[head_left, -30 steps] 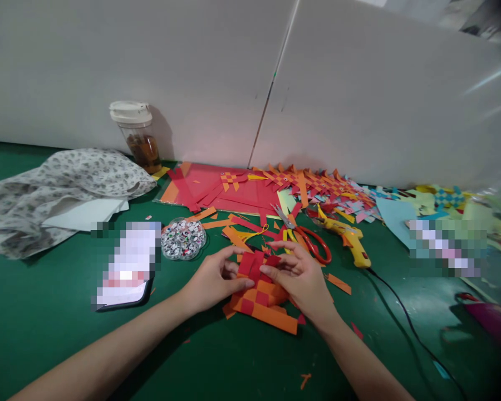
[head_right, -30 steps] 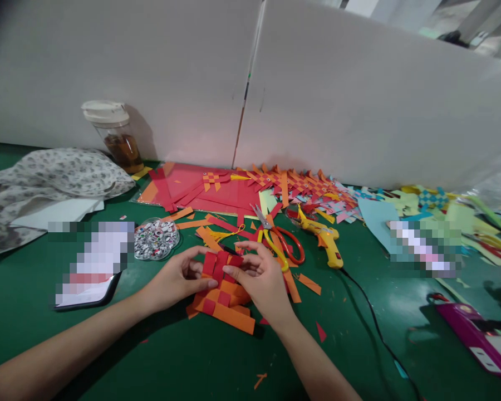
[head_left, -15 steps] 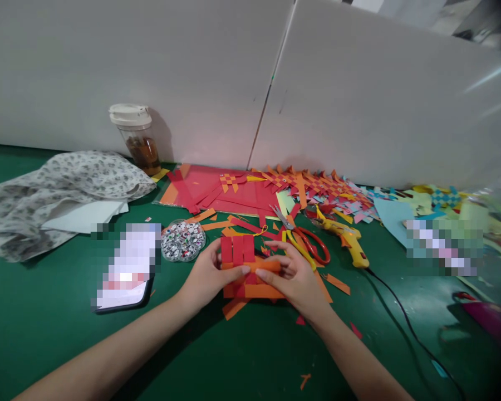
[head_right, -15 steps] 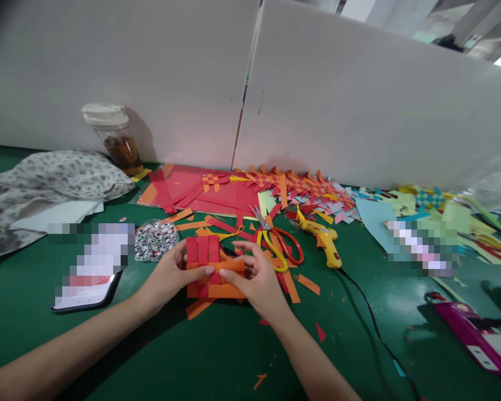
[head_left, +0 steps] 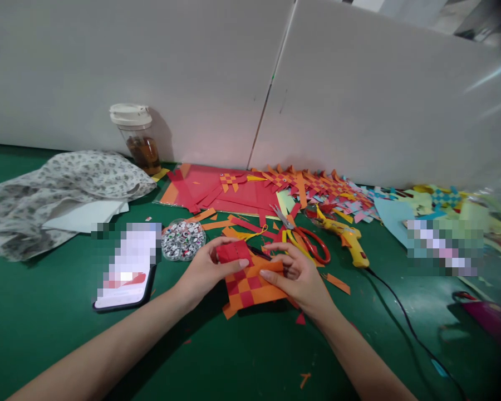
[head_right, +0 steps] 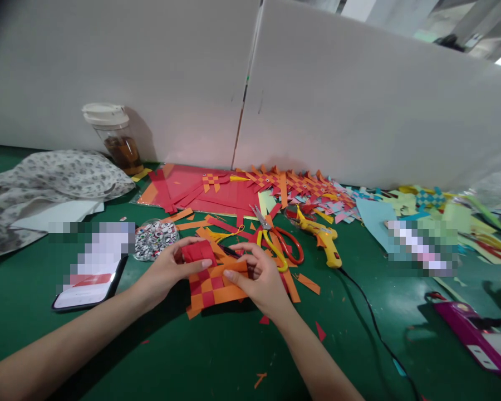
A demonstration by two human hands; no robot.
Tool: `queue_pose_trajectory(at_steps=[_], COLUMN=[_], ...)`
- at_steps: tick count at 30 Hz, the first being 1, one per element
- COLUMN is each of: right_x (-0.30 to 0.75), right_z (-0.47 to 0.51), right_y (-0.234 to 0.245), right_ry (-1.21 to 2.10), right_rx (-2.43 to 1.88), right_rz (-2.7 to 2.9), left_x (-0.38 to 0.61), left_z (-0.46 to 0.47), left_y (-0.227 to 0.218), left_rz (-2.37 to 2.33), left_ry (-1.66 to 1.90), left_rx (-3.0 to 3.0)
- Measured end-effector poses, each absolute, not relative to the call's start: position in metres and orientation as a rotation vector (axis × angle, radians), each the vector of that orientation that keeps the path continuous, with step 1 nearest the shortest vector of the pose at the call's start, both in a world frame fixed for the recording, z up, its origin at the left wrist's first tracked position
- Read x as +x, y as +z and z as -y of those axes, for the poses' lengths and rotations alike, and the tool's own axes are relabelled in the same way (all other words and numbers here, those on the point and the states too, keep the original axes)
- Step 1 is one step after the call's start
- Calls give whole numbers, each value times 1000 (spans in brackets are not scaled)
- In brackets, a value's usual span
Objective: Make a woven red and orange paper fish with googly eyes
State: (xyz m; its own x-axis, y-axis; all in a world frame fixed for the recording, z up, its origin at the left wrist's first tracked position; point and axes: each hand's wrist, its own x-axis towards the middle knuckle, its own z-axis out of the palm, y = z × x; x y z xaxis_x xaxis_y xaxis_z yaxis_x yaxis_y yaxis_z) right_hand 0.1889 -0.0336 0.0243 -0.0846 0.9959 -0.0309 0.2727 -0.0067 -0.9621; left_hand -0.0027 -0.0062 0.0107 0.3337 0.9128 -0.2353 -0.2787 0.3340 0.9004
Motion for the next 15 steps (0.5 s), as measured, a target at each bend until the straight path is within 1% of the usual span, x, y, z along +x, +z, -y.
queue_pose_trajectory(at_steps=[6,12,15], right_x=[186,187,187], right_z=[35,32,31], right_y=[19,21,22], right_ry=[1170,1063,1134], right_rx=[-1326,-1405,-1369], right_rz=[1450,1317,1247], left_x=[-1,-1,0], left_z=[9,10,11], left_y=[4,4,9], left_rz=[-851,-863,-885], left_ry=[867,908,947], left_rx=[883,926,951])
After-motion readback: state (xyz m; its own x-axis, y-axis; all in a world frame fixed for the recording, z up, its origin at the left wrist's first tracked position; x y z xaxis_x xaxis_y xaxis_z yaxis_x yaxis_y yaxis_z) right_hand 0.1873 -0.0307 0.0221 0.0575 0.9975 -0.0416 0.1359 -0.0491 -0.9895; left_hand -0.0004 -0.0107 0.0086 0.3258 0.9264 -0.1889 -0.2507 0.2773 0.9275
